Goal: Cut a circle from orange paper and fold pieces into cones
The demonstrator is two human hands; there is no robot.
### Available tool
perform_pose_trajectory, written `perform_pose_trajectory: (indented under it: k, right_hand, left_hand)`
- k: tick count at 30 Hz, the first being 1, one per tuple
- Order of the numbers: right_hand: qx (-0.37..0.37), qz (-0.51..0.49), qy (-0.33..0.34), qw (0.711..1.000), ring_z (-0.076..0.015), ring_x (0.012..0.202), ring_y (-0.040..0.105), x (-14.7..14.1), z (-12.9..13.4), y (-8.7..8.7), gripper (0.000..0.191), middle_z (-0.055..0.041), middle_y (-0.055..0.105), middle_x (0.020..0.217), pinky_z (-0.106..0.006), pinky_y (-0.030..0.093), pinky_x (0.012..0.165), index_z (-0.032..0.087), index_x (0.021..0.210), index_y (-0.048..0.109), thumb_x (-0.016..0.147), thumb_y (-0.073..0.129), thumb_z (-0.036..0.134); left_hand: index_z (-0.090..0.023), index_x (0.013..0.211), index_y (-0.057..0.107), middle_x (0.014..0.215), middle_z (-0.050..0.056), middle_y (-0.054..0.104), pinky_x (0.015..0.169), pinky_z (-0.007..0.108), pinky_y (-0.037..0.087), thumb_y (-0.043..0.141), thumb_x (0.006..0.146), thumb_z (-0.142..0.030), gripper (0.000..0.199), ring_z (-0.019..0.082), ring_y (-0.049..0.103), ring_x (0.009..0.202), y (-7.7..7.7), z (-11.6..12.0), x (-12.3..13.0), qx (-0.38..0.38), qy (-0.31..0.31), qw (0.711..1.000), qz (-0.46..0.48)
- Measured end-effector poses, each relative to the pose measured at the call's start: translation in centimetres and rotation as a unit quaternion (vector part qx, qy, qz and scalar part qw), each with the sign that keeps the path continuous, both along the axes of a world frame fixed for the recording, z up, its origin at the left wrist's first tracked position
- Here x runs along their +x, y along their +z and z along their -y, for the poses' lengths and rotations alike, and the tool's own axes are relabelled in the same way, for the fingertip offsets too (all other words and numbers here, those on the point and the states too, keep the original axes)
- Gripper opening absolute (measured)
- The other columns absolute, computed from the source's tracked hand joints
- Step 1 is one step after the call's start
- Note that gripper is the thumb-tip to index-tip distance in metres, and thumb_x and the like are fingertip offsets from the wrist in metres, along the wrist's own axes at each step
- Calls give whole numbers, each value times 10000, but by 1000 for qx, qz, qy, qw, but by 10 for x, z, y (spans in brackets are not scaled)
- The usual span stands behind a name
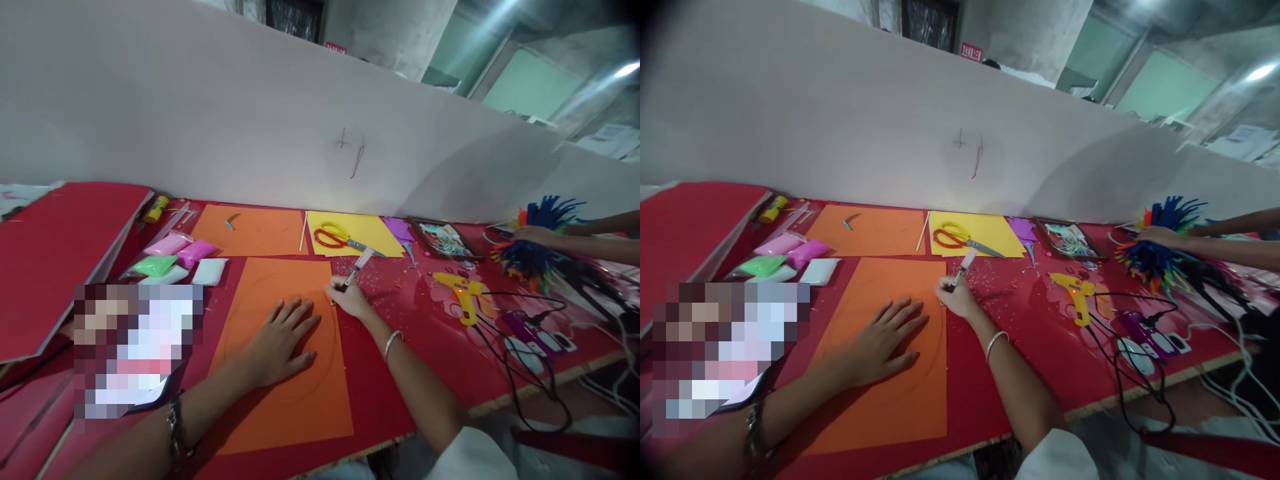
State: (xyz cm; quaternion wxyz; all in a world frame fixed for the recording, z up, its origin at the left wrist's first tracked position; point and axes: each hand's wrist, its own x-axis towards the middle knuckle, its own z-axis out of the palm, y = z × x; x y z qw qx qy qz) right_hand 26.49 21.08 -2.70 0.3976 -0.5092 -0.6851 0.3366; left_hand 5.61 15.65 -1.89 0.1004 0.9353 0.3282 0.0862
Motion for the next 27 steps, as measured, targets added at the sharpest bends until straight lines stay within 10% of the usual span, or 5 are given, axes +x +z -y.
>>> perform_pose_trajectory:
  k: [27]
  right_hand:
    - [28, 29, -19, 999, -91, 512, 328, 1, -9, -2, 261, 59, 308, 529, -209, 294, 498, 203, 558, 300, 758, 447, 283]
  left_hand:
    - [-244, 1333, 328, 1430, 82, 274, 1037, 520, 166, 412, 821, -477, 568, 304, 190, 1307, 1, 1, 1, -10, -2, 1000, 6]
